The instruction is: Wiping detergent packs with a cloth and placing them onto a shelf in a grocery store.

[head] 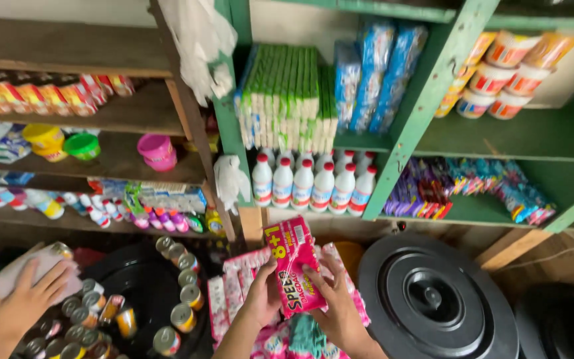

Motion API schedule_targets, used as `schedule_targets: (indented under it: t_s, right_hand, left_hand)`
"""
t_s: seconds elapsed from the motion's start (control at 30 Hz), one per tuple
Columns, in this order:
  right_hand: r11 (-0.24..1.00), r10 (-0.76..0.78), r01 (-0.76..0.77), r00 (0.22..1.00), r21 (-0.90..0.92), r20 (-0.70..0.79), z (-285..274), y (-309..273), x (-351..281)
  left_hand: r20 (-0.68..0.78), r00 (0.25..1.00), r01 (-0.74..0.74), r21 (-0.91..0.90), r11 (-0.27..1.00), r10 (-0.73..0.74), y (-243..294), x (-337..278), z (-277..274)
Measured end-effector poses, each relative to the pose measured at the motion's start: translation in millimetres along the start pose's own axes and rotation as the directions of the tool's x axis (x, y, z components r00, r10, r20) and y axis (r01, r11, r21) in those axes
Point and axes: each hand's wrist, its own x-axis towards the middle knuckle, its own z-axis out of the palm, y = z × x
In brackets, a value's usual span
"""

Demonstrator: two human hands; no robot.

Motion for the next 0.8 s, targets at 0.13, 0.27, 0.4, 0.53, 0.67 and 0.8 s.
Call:
schedule_targets:
  t_s: [0.13, 0.27, 0.4, 0.53, 0.67, 0.8]
  right_hand:
    - [0.977, -0.186, 0.173, 0.977, -0.128, -0.102, -15.7, -16.3, 53.6]
    - [0.921, -0.351, 0.282, 0.9, -0.269, -0.257, -34.7, -35.7, 106.4]
    - [0.806, -0.565, 0.389, 0.729, -0.446, -0.387, -61.1, -66.8, 159.2]
    - [0.733, -0.662, 0.409, 0.613, -0.544, -0.431, -91.3, -101.4, 198.3]
    - [0.692, -0.712, 0.445, 0.552, -0.568, -0.434, -117.4, -148.5, 218.6]
    - [0.688, -0.724, 0.509, 0.525, -0.518, -0.446, -132.6, -172.9, 246.4]
  left_hand:
    - [0.204, 0.966, -0.183, 0.098, 0.978, 0.16, 60.6, 4.3, 77.2]
    - [0.41, 0.857, -0.456, 0.316, 0.832, 0.314, 105.4, 44.7, 105.5]
    - [0.644, 0.588, -0.786, 0.311, 0.535, 0.49, 157.8, 16.0, 197.4]
    - [0.791, 0.294, -0.942, 0.147, 0.3, 0.536, 196.0, -37.3, 260.3]
    - [0.821, 0.167, -0.984, 0.103, 0.145, 0.546, 212.9, -52.2, 280.5]
    - [0.845, -0.002, -0.955, 0.156, -0.252, 0.534, 228.8, -57.8, 297.6]
